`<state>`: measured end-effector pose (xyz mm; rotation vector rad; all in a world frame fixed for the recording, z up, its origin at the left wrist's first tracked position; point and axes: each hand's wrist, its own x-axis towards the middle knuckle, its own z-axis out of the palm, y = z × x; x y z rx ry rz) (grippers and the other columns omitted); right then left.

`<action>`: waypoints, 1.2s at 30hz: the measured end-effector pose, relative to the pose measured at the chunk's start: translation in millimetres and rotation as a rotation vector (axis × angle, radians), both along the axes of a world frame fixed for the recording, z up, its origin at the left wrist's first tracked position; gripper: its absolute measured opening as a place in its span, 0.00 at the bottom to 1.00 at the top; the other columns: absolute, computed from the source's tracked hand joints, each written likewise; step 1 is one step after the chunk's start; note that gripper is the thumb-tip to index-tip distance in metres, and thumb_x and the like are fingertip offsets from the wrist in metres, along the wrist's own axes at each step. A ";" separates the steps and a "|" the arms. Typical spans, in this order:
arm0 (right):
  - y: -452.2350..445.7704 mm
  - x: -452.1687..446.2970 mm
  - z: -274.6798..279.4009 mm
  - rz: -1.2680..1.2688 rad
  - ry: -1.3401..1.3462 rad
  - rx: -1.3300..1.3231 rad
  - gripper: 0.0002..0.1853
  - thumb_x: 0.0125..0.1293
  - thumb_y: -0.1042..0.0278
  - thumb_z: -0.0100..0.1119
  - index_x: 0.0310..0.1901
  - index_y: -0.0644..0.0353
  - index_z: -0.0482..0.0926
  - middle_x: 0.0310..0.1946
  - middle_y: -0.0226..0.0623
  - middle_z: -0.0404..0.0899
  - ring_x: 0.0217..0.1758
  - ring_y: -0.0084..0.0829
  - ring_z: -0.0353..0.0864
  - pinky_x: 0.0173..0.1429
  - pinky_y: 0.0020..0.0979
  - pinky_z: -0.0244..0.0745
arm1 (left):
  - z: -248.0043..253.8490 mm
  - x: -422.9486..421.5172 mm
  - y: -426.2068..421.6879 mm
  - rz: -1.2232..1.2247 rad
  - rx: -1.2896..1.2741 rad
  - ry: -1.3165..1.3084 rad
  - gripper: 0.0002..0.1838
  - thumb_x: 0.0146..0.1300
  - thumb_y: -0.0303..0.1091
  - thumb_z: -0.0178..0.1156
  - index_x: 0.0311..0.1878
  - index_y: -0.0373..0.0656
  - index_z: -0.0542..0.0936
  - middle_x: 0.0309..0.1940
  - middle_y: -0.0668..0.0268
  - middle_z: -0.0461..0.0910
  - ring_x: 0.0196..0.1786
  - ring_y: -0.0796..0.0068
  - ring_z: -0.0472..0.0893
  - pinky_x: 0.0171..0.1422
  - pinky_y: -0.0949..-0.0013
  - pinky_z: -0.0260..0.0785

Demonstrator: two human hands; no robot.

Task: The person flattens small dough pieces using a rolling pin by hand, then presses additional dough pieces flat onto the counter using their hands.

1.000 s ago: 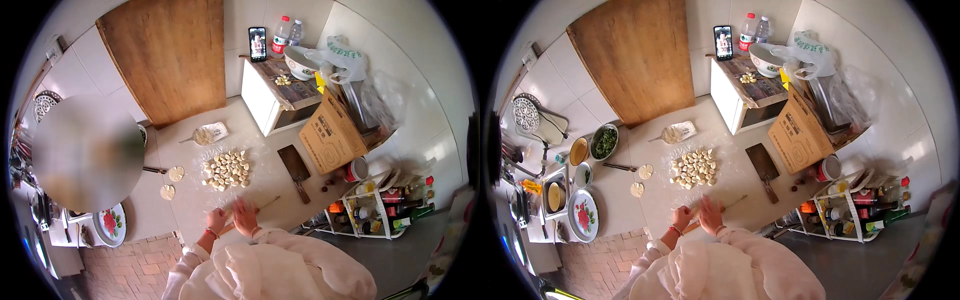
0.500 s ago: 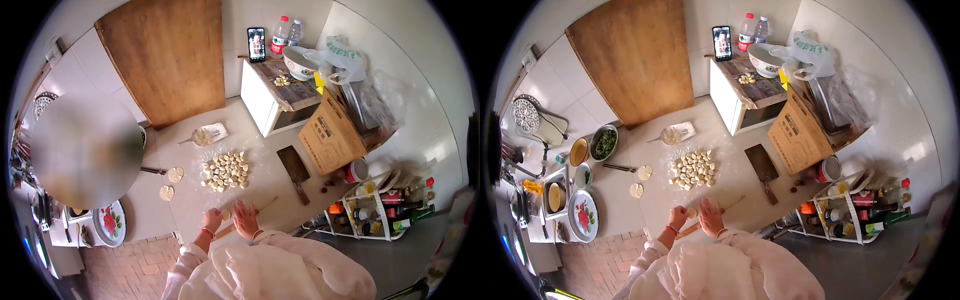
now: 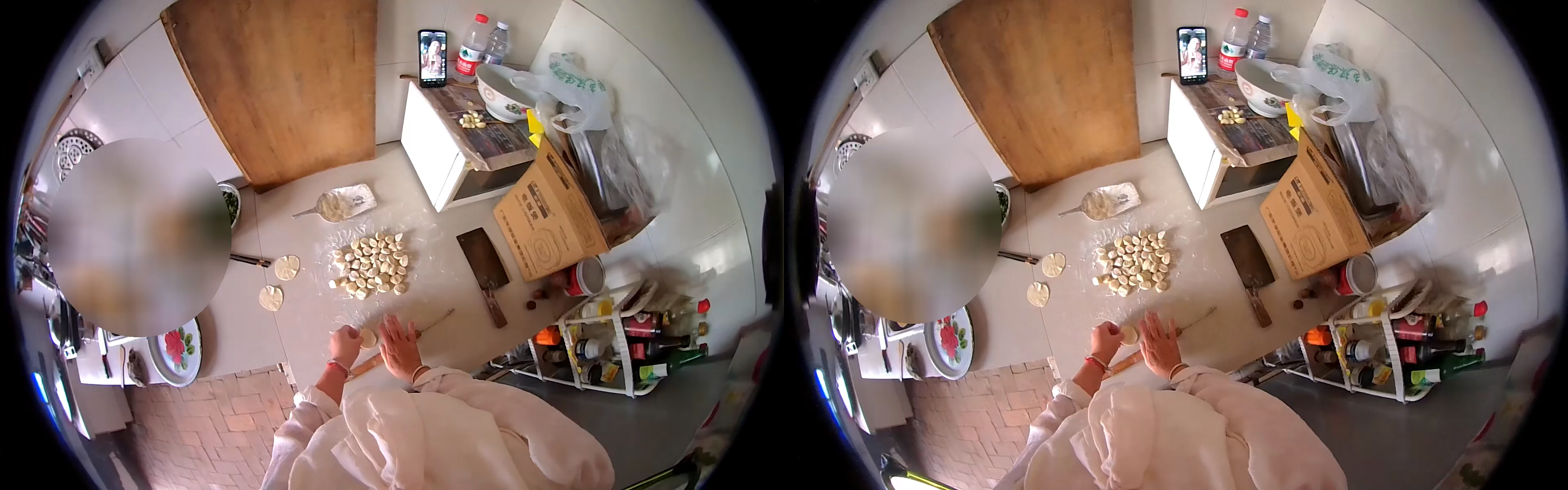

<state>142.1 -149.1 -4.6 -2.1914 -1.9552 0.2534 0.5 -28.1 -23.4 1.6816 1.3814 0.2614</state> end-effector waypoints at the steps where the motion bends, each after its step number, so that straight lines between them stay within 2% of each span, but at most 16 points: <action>1: 3.9 0.6 -2.3 -0.011 0.008 0.000 0.33 0.67 0.59 0.52 0.71 0.64 0.61 0.76 0.49 0.53 0.81 0.46 0.46 0.76 0.65 0.41 | 0.0 0.8 -3.5 0.007 -0.048 -0.010 0.12 0.50 0.35 0.67 0.34 0.37 0.84 0.27 0.54 0.84 0.32 0.63 0.86 0.39 0.61 0.78; 6: 82.4 0.6 7.8 -0.073 -0.034 0.055 0.32 0.68 0.57 0.48 0.71 0.65 0.62 0.76 0.49 0.54 0.81 0.44 0.48 0.76 0.65 0.42 | 6.3 20.5 -8.2 -0.005 0.060 0.139 0.13 0.49 0.38 0.70 0.37 0.42 0.85 0.34 0.52 0.85 0.41 0.50 0.85 0.44 0.57 0.77; 9: 91.3 -1.1 -1.4 -0.114 -0.057 0.054 0.34 0.69 0.54 0.47 0.71 0.66 0.60 0.74 0.49 0.57 0.80 0.45 0.48 0.75 0.65 0.44 | 29.4 19.0 8.7 -0.118 -0.015 0.127 0.11 0.50 0.38 0.68 0.36 0.43 0.85 0.33 0.52 0.85 0.41 0.51 0.85 0.44 0.56 0.77; 10: 85.7 2.1 10.7 -0.035 -0.116 -0.061 0.33 0.69 0.55 0.49 0.70 0.67 0.61 0.73 0.48 0.58 0.80 0.45 0.49 0.75 0.64 0.45 | 47.1 22.5 10.7 -0.222 0.054 0.162 0.10 0.51 0.37 0.68 0.34 0.42 0.85 0.32 0.53 0.85 0.39 0.52 0.85 0.43 0.57 0.77; 13: 34.2 -0.5 -16.9 -0.036 -0.093 0.058 0.32 0.68 0.57 0.51 0.69 0.66 0.63 0.73 0.48 0.58 0.80 0.45 0.50 0.75 0.63 0.45 | 4.8 9.7 11.3 -0.105 0.042 0.117 0.10 0.51 0.37 0.68 0.33 0.42 0.85 0.35 0.52 0.85 0.39 0.52 0.85 0.44 0.56 0.77; 14: 15.6 0.9 -15.8 -0.022 -0.065 0.057 0.31 0.68 0.58 0.52 0.69 0.65 0.63 0.73 0.49 0.59 0.79 0.45 0.51 0.75 0.63 0.45 | 1.3 5.7 8.8 -0.003 -0.010 0.062 0.08 0.52 0.36 0.67 0.33 0.42 0.85 0.35 0.53 0.85 0.40 0.53 0.85 0.45 0.58 0.77; 16: -8.0 5.1 -2.0 0.009 -0.010 0.052 0.31 0.67 0.59 0.54 0.68 0.64 0.63 0.72 0.49 0.59 0.79 0.46 0.52 0.75 0.63 0.44 | -3.6 -0.7 4.9 -0.018 -0.032 0.031 0.08 0.53 0.34 0.65 0.34 0.42 0.85 0.35 0.53 0.85 0.41 0.53 0.85 0.46 0.58 0.77; 20: 27.8 -0.3 -4.7 -0.039 0.000 0.032 0.33 0.66 0.58 0.54 0.71 0.64 0.62 0.73 0.48 0.59 0.79 0.45 0.51 0.76 0.62 0.44 | 9.4 8.3 -13.3 0.087 -0.050 -0.110 0.08 0.51 0.30 0.65 0.35 0.38 0.84 0.31 0.55 0.86 0.34 0.60 0.86 0.42 0.62 0.77; 24: 88.2 -2.8 -5.1 -0.138 -0.067 -0.006 0.35 0.66 0.58 0.52 0.72 0.64 0.61 0.75 0.47 0.57 0.80 0.45 0.50 0.76 0.62 0.46 | 5.0 19.5 -1.7 0.062 -0.048 0.036 0.11 0.53 0.31 0.61 0.39 0.40 0.86 0.34 0.52 0.86 0.41 0.52 0.86 0.47 0.57 0.77; 26: 81.4 -3.0 -17.2 -0.133 -0.019 -0.037 0.36 0.64 0.59 0.53 0.72 0.65 0.60 0.75 0.50 0.56 0.80 0.46 0.50 0.76 0.63 0.45 | -1.4 18.9 6.0 -0.089 0.013 0.166 0.16 0.52 0.45 0.64 0.39 0.46 0.87 0.33 0.53 0.86 0.40 0.50 0.85 0.46 0.53 0.77; 27: 66.8 -3.9 -21.1 -0.123 0.020 0.050 0.36 0.64 0.61 0.53 0.72 0.65 0.60 0.74 0.51 0.57 0.80 0.47 0.50 0.76 0.63 0.44 | -12.3 17.3 15.6 -0.646 0.314 0.324 0.19 0.53 0.54 0.63 0.37 0.48 0.87 0.33 0.52 0.85 0.40 0.50 0.85 0.44 0.50 0.76; 28: 47.5 -2.2 -29.8 -0.091 0.053 0.123 0.35 0.64 0.62 0.53 0.72 0.66 0.60 0.74 0.51 0.57 0.79 0.48 0.52 0.76 0.63 0.43 | 3.6 7.6 8.3 -0.599 0.572 0.103 0.20 0.55 0.56 0.61 0.33 0.48 0.87 0.31 0.52 0.84 0.37 0.50 0.85 0.41 0.50 0.76; 29: 31.2 -0.9 -25.9 -0.062 0.032 0.099 0.35 0.64 0.61 0.55 0.71 0.66 0.60 0.74 0.52 0.56 0.79 0.50 0.52 0.76 0.63 0.44 | -48.2 9.8 9.5 -0.211 0.101 0.236 0.18 0.57 0.52 0.60 0.33 0.47 0.86 0.29 0.52 0.84 0.35 0.50 0.84 0.39 0.54 0.76; 31: -0.6 -2.0 -6.5 -0.025 -0.035 0.027 0.34 0.66 0.57 0.57 0.70 0.64 0.62 0.74 0.52 0.56 0.78 0.48 0.54 0.76 0.62 0.43 | -21.5 0.7 2.5 -0.016 0.065 0.004 0.10 0.55 0.38 0.63 0.33 0.41 0.85 0.27 0.53 0.84 0.32 0.56 0.84 0.39 0.58 0.76; 33: 0.6 -1.2 -2.6 -0.036 -0.014 -0.002 0.34 0.68 0.57 0.55 0.71 0.63 0.61 0.75 0.51 0.55 0.79 0.46 0.52 0.76 0.62 0.42 | 0.3 -1.0 -0.2 0.007 -0.023 -0.005 0.09 0.53 0.33 0.65 0.36 0.39 0.84 0.30 0.55 0.85 0.34 0.58 0.84 0.42 0.60 0.76; 36: 27.3 -1.3 -13.4 -0.063 -0.047 0.033 0.33 0.69 0.56 0.52 0.72 0.62 0.60 0.75 0.50 0.54 0.80 0.43 0.50 0.77 0.61 0.41 | 6.4 3.7 -1.3 -0.088 -0.077 0.007 0.12 0.52 0.34 0.66 0.39 0.40 0.84 0.32 0.57 0.85 0.37 0.57 0.85 0.45 0.61 0.77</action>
